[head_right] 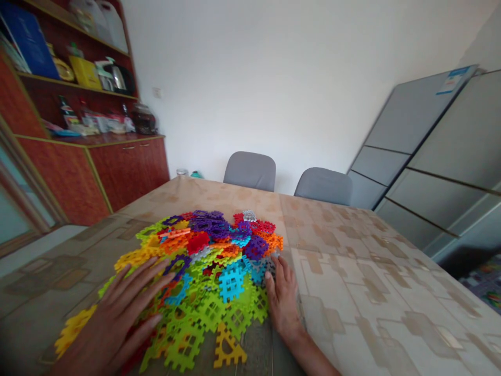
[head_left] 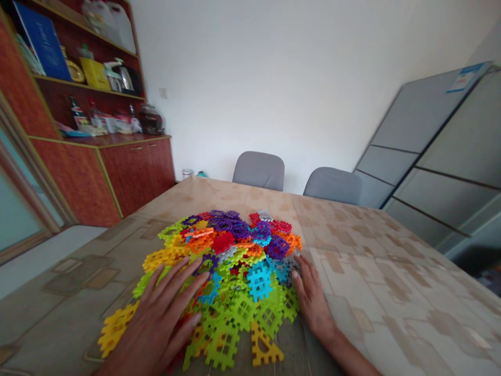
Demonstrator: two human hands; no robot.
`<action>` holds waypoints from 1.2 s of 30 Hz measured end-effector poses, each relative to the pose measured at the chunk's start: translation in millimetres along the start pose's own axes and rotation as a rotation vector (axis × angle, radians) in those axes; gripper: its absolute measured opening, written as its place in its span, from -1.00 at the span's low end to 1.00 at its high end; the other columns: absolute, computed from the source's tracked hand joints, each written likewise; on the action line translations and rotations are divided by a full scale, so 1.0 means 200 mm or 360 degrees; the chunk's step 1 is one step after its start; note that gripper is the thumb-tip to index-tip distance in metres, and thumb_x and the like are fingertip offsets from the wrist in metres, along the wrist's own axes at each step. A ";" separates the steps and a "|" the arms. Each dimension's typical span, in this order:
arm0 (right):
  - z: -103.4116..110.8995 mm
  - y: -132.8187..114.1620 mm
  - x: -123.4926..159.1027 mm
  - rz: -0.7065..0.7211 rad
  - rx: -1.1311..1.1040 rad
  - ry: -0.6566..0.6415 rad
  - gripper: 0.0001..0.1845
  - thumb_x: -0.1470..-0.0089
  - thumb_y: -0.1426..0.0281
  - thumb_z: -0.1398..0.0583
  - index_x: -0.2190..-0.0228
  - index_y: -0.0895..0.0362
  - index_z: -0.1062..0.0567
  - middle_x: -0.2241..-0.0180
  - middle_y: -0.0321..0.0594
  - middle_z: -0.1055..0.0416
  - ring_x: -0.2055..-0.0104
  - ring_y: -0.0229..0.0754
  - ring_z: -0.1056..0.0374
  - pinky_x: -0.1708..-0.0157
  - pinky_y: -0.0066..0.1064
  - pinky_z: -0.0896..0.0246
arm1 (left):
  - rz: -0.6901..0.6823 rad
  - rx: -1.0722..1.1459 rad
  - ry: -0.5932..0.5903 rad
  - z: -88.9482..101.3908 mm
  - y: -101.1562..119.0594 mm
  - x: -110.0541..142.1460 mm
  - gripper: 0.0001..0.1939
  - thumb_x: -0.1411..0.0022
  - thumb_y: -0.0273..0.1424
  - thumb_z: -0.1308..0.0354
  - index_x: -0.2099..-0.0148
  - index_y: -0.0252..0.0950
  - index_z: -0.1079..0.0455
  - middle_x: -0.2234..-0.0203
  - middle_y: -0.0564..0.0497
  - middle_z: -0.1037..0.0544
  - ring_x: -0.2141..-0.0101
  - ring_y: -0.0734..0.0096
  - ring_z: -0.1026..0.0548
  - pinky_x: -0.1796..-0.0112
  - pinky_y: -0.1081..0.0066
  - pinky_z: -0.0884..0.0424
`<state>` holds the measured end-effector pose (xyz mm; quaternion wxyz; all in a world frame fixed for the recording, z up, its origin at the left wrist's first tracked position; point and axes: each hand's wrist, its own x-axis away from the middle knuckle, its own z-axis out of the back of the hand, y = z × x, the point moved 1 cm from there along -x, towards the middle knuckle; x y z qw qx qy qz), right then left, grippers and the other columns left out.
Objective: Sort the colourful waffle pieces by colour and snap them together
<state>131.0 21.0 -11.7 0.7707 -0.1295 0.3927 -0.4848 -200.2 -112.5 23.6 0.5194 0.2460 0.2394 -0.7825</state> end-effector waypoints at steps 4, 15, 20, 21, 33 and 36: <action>-0.05 0.05 0.01 0.0054 -0.0026 -0.0084 -0.45 -0.40 0.08 0.03 -0.26 0.04 -0.29 -0.28 0.00 -0.24 -0.34 0.11 -0.13 -0.33 0.13 -0.03 | 0.0123 0.0062 -0.0033 -0.08 -0.03 0.02 -0.48 -0.44 -0.28 -0.05 -0.38 -0.20 -0.21 -0.37 -0.08 -0.25 -0.36 0.12 -0.14 -0.37 0.11 0.17; -0.13 0.00 -0.06 0.0141 -0.0067 -0.0095 -0.46 -0.32 0.06 -0.06 -0.18 0.08 -0.42 -0.21 0.02 -0.37 -0.28 0.11 -0.26 -0.26 0.03 -0.19 | 0.0029 0.0312 -0.0123 -0.12 0.02 0.01 -0.52 -0.48 -0.31 -0.01 -0.39 -0.10 -0.18 -0.42 0.01 -0.13 -0.37 0.21 -0.13 -0.39 0.15 0.21; -0.16 -0.01 -0.11 0.0168 -0.0085 -0.0051 -0.50 -0.33 0.11 -0.05 -0.14 0.12 -0.44 -0.15 0.06 -0.42 -0.20 0.12 -0.33 -0.19 0.02 -0.27 | 0.0011 0.0348 -0.0087 -0.10 0.01 0.00 -0.53 -0.48 -0.34 -0.02 -0.38 -0.13 -0.21 -0.41 0.01 -0.17 -0.37 0.23 -0.14 -0.38 0.16 0.15; -0.16 -0.01 -0.12 0.0178 -0.0092 -0.0044 -0.52 -0.34 0.13 -0.05 -0.13 0.11 -0.44 -0.13 0.04 -0.43 -0.19 0.11 -0.35 -0.18 0.01 -0.27 | 0.0024 0.0363 -0.0094 -0.09 0.01 -0.01 -0.53 -0.47 -0.35 -0.02 -0.38 -0.12 -0.20 -0.40 0.01 -0.19 -0.37 0.22 -0.15 -0.38 0.16 0.12; 0.02 -0.20 -0.05 0.0584 -0.0117 -0.0308 -0.30 -0.10 0.17 -0.34 -0.23 0.00 -0.32 -0.20 -0.05 -0.32 -0.24 0.11 -0.23 -0.21 -0.03 -0.18 | 0.0153 0.0561 -0.0053 -0.01 -0.04 -0.14 -0.59 -0.47 -0.35 0.00 -0.31 -0.06 -0.24 -0.28 0.03 -0.39 -0.30 0.24 -0.29 -0.37 0.13 0.08; -0.01 -0.22 -0.04 0.0599 -0.0049 -0.0373 -0.17 0.03 0.24 -0.42 -0.24 0.01 -0.30 -0.16 -0.05 -0.37 -0.19 0.14 -0.28 -0.18 0.01 -0.20 | 0.0254 0.0555 -0.0144 -0.05 -0.11 -0.30 -0.58 -0.47 -0.29 0.06 -0.30 -0.15 -0.29 -0.27 -0.09 -0.41 -0.28 0.07 -0.30 -0.33 -0.05 -0.01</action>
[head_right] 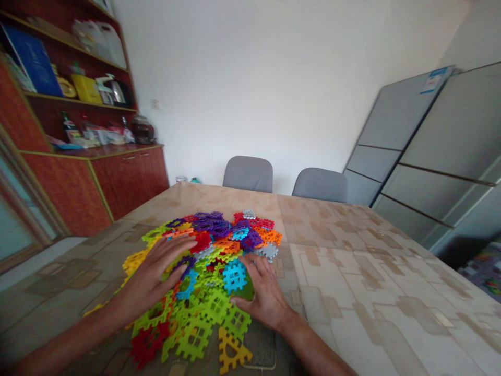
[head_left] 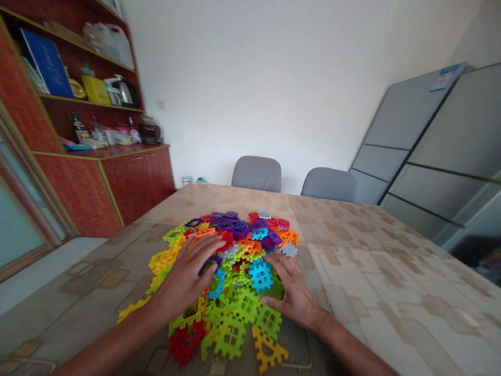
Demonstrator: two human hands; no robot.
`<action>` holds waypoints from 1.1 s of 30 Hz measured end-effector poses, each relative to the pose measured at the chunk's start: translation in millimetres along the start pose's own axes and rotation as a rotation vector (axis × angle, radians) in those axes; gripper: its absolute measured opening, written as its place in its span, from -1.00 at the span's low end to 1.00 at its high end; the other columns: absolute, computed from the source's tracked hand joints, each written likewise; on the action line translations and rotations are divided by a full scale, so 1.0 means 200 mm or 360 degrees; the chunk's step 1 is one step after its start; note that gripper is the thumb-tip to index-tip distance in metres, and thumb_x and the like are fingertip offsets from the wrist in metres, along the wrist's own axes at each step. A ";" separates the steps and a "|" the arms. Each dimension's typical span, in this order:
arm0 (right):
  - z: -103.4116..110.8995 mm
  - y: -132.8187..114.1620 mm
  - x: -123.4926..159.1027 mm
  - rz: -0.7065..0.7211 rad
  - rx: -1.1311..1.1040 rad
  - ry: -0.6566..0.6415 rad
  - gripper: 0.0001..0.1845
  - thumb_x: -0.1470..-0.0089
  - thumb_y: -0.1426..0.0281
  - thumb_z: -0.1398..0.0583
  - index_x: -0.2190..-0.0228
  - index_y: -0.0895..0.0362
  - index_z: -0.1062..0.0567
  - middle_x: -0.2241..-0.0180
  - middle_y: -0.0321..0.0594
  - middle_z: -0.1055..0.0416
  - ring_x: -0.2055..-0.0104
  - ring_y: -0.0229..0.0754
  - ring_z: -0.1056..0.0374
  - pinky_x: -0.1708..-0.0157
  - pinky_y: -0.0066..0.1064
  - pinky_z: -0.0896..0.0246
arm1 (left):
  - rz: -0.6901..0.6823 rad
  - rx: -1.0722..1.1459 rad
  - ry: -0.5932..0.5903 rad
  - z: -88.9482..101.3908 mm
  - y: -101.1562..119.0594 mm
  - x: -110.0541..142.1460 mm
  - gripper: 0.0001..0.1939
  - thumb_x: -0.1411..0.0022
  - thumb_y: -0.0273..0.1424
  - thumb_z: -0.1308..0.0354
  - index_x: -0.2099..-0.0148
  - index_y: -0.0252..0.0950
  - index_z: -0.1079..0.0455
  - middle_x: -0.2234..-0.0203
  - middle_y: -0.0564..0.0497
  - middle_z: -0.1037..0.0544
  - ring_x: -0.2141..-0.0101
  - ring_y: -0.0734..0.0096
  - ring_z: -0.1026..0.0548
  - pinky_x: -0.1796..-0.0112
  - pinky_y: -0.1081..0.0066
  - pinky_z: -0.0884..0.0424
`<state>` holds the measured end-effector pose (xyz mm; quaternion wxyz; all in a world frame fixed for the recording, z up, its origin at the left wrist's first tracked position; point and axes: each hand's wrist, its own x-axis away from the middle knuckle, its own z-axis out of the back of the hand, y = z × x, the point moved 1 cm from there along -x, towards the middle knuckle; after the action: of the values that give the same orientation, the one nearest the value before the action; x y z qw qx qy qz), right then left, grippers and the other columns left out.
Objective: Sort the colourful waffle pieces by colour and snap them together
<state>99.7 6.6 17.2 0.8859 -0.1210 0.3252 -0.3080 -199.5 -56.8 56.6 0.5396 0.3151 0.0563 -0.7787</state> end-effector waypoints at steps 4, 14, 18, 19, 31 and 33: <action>-0.04 0.01 -0.03 -0.0066 0.0094 -0.0007 -0.34 -0.07 0.35 -0.34 -0.19 0.08 -0.35 -0.09 -0.01 -0.42 -0.13 0.13 -0.33 -0.11 0.02 -0.26 | 0.0099 0.0031 -0.0116 -0.04 -0.08 -0.20 -0.51 -0.41 -0.28 0.01 -0.33 -0.23 -0.29 -0.24 -0.16 -0.43 -0.23 0.02 -0.36 -0.27 -0.05 -0.15; 0.05 -0.08 -0.03 -0.0012 0.0137 -0.0034 -0.48 -0.30 0.29 -0.15 -0.24 0.10 -0.28 -0.18 0.07 -0.33 -0.23 0.15 -0.24 -0.16 0.08 -0.22 | 0.0163 0.0184 -0.0253 -0.06 -0.11 -0.24 -0.49 -0.31 -0.23 -0.17 -0.26 -0.23 -0.36 -0.20 -0.17 -0.48 -0.26 -0.07 -0.32 -0.31 -0.19 0.06; 0.20 -0.31 0.04 0.0423 -0.0051 -0.0494 -0.17 -0.16 0.00 -0.30 -0.32 -0.03 -0.16 -0.32 -0.02 -0.19 -0.35 0.11 -0.10 -0.29 -0.05 -0.09 | 0.0224 0.0380 -0.0143 0.01 -0.03 -0.23 -0.43 -0.28 -0.18 -0.15 -0.28 -0.25 -0.33 -0.21 -0.18 -0.46 -0.23 -0.06 -0.35 -0.30 -0.08 -0.04; 0.22 -0.35 0.07 0.0507 -0.0073 -0.0593 -0.21 -0.15 0.04 -0.32 -0.29 -0.03 -0.21 -0.29 -0.03 -0.24 -0.34 0.09 -0.12 -0.28 -0.09 -0.10 | 0.0255 0.0456 -0.0121 0.03 0.00 -0.23 -0.41 -0.28 -0.18 -0.15 -0.30 -0.26 -0.32 -0.22 -0.18 -0.45 -0.22 -0.04 -0.36 -0.29 -0.05 -0.10; 0.04 -0.18 0.15 0.0139 -0.0213 -0.0599 -0.47 -0.03 0.09 -0.43 0.05 0.05 -0.45 0.05 -0.17 -0.40 -0.02 0.01 -0.29 -0.02 -0.16 -0.20 | 0.0678 0.1840 -0.0888 0.01 0.35 0.02 -0.58 -0.47 -0.06 0.10 -0.18 -0.07 -0.40 0.14 -0.03 -0.68 0.30 0.14 -0.69 0.34 0.24 -0.61; 0.04 -0.17 0.11 0.0198 -0.0181 -0.0603 -0.49 -0.04 0.09 -0.42 0.07 0.04 -0.46 0.06 -0.18 -0.40 -0.01 0.00 -0.29 -0.01 -0.16 -0.18 | 0.0726 0.1877 -0.1095 -0.04 0.40 0.12 -0.56 -0.42 0.01 0.02 -0.20 -0.03 -0.37 0.24 0.01 -0.69 0.35 0.17 -0.68 0.36 0.30 -0.57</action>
<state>103.3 -33.6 26.1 0.9402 -0.2062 0.1766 -0.2055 -131.8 -106.4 57.4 0.4160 0.2947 -0.6142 -0.6024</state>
